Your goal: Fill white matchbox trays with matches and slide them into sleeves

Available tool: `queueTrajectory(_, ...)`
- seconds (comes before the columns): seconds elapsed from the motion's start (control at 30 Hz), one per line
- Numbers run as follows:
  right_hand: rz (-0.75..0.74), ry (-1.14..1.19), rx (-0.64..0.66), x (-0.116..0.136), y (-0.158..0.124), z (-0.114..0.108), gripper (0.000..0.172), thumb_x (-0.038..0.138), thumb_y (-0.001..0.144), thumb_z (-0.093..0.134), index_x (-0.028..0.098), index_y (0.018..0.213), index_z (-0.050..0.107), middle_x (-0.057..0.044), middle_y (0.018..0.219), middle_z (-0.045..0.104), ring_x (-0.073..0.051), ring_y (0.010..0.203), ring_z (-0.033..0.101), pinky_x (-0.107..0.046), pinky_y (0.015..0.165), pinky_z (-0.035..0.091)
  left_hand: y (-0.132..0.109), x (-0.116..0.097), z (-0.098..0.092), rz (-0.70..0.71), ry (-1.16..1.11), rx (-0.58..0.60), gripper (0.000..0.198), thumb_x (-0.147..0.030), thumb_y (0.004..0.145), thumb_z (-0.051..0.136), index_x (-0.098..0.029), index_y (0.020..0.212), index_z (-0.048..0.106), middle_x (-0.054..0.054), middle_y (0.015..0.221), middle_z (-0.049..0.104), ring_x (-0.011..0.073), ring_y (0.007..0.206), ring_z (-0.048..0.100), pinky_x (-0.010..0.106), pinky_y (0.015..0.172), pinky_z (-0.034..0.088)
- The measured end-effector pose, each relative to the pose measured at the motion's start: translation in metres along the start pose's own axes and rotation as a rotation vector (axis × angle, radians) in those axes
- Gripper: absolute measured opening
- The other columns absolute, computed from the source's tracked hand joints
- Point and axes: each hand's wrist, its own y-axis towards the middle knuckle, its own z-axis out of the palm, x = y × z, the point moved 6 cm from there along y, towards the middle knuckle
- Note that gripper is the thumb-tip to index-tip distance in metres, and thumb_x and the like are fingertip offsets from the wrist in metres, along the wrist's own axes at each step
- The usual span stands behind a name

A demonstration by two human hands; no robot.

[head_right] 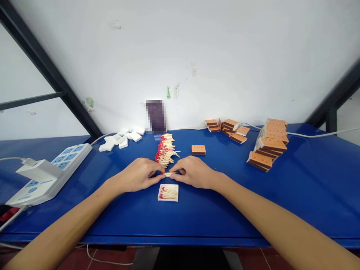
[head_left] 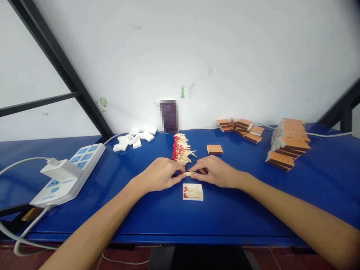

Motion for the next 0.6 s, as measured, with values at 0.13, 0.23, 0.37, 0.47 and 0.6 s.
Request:
queueTrajectory(0.13, -0.002, -0.045, -0.014, 0.001, 0.0003, 0.0021, 0.024, 0.034, 0.094, 0.056, 0.021, 0.098, 0.076, 0.0, 0.07, 0.065, -0.011, 0.06, 0.052, -0.024, 0.06, 0.032, 0.0003, -0.0022, 0.0004, 0.016, 0.038, 0.004, 0.023, -0.035, 0.098, 0.049, -0.022, 0.096, 0.067, 0.0, 0.08, 0.071, 0.0147, 0.067, 0.062, 0.026, 0.063, 0.037)
queueTrajectory(0.23, -0.033, -0.115, -0.017, 0.004, 0.0002, 0.0027, 0.022, 0.03, 0.095, 0.054, 0.019, 0.094, 0.073, 0.0, 0.07, 0.066, -0.011, 0.06, 0.051, -0.024, 0.06, 0.031, 0.0005, -0.0038, 0.0011, 0.038, 0.112, -0.007, 0.025, -0.035, 0.099, 0.045, -0.021, 0.094, 0.064, 0.0, 0.078, 0.07, 0.0162, 0.069, 0.064, 0.027, 0.063, 0.036)
queueTrajectory(0.37, -0.047, -0.156, -0.013, 0.0067, 0.0003, 0.003, 0.022, 0.028, 0.095, 0.052, 0.019, 0.093, 0.072, 0.0, 0.071, 0.066, -0.011, 0.059, 0.05, -0.024, 0.059, 0.03, 0.0009, -0.0041, 0.0026, 0.043, 0.154, -0.012, 0.024, -0.035, 0.099, 0.044, -0.02, 0.094, 0.062, 0.0, 0.075, 0.069, 0.0164, 0.066, 0.063, 0.027, 0.062, 0.036)
queueTrajectory(0.47, -0.054, -0.168, -0.017, 0.0072, 0.0003, 0.003, 0.021, 0.028, 0.095, 0.052, 0.019, 0.093, 0.071, -0.001, 0.076, 0.069, -0.011, 0.062, 0.054, -0.025, 0.059, 0.03, 0.0013, -0.0037, 0.0032, 0.035, 0.128, -0.005, 0.023, -0.034, 0.099, 0.045, -0.02, 0.093, 0.061, 0.0, 0.073, 0.067, 0.0157, 0.065, 0.063, 0.026, 0.06, 0.036)
queueTrajectory(0.6, -0.04, -0.184, -0.027, 0.0066, -0.0008, 0.002, 0.021, 0.03, 0.095, 0.052, 0.02, 0.094, 0.07, -0.001, 0.078, 0.069, -0.012, 0.065, 0.055, -0.025, 0.059, 0.03, 0.0018, -0.0035, 0.0027, 0.019, 0.105, -0.005, 0.022, -0.033, 0.099, 0.044, -0.02, 0.095, 0.061, 0.0, 0.07, 0.066, 0.0157, 0.063, 0.063, 0.026, 0.06, 0.037)
